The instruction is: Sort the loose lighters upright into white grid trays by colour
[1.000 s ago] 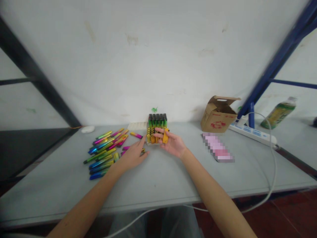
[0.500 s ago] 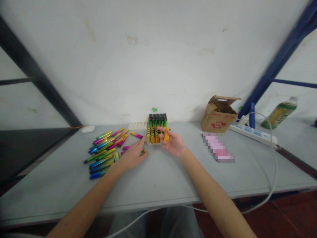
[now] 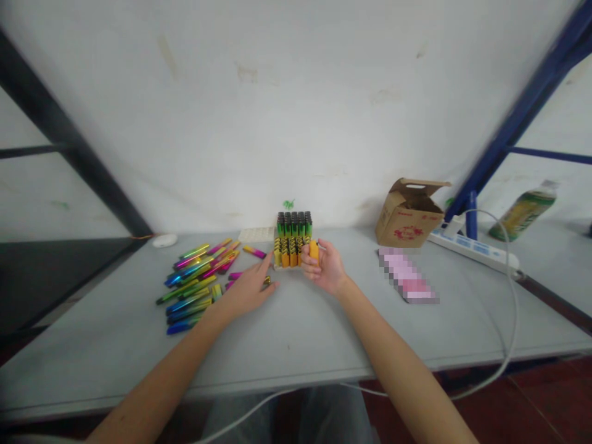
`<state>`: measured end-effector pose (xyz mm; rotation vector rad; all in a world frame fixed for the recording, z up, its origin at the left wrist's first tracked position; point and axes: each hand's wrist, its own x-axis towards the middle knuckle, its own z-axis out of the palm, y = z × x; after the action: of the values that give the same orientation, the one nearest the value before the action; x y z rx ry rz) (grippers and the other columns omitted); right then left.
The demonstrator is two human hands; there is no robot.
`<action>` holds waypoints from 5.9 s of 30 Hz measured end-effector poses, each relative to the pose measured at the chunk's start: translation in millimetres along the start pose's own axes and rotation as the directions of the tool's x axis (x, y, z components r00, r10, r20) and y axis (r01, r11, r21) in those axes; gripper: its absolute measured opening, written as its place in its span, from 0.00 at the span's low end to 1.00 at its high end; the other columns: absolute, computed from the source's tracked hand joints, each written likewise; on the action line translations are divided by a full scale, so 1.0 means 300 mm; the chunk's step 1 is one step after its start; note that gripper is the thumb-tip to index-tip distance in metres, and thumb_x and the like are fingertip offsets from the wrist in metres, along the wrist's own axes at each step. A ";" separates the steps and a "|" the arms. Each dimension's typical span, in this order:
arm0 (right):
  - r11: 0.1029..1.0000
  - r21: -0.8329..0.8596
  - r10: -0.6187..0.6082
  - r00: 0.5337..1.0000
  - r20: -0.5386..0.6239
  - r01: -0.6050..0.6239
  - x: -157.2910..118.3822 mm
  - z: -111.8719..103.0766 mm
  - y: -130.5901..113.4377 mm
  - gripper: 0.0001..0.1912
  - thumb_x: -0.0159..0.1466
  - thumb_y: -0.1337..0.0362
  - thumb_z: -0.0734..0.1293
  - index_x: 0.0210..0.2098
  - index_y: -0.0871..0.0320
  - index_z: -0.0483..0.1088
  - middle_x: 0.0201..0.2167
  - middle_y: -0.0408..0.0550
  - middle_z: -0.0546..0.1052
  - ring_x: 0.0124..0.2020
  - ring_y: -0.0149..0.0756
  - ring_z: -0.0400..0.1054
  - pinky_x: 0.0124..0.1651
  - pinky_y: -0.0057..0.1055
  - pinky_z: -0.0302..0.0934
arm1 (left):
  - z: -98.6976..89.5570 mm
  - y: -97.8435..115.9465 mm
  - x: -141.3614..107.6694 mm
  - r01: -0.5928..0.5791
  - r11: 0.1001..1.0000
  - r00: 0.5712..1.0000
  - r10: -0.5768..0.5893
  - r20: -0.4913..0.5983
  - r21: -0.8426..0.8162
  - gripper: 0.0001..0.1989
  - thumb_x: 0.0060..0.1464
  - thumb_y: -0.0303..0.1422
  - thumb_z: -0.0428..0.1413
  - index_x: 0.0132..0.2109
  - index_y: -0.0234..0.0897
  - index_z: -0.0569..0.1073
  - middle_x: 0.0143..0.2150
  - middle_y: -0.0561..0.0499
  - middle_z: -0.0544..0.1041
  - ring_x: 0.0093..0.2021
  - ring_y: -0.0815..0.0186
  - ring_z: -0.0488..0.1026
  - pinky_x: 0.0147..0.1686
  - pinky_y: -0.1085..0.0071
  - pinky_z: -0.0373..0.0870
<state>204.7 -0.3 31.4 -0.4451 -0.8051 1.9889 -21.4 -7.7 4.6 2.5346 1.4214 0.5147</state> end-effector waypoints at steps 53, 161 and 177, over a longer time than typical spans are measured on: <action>0.993 0.107 -0.037 0.997 -0.072 0.045 0.013 0.002 0.016 0.20 0.66 0.54 0.52 0.28 0.59 0.65 0.19 0.44 0.67 0.18 0.28 0.61 0.18 0.21 0.56 | 0.004 -0.007 0.002 -0.005 1.000 1.000 0.005 0.014 0.006 0.36 0.60 0.36 0.49 0.69 0.27 0.44 0.60 0.31 0.66 0.60 0.50 0.65 0.59 0.55 0.60; -0.006 -0.922 -0.571 0.755 0.322 0.388 0.061 0.031 0.113 0.11 0.64 0.61 0.64 0.46 0.56 0.65 0.40 0.49 0.75 0.42 0.37 0.70 0.47 0.36 0.63 | 0.015 -0.003 0.004 -0.005 1.000 1.000 0.004 0.009 0.026 0.35 0.59 0.36 0.50 0.67 0.28 0.46 0.61 0.30 0.64 0.62 0.48 0.63 0.58 0.50 0.60; -0.472 -0.850 -0.544 0.681 0.491 0.236 0.133 0.029 0.113 0.09 0.63 0.69 0.66 0.42 0.56 0.75 0.44 0.52 0.73 0.48 0.43 0.63 0.54 0.42 0.59 | 0.021 -0.011 0.003 -0.036 0.997 0.999 0.036 0.006 0.063 0.35 0.60 0.38 0.48 0.67 0.27 0.46 0.61 0.30 0.64 0.61 0.49 0.64 0.58 0.51 0.61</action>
<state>157.9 18.2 14.4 -0.9854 -2.0055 -0.0959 -21.0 -5.2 -2.2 2.6127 1.4144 0.4762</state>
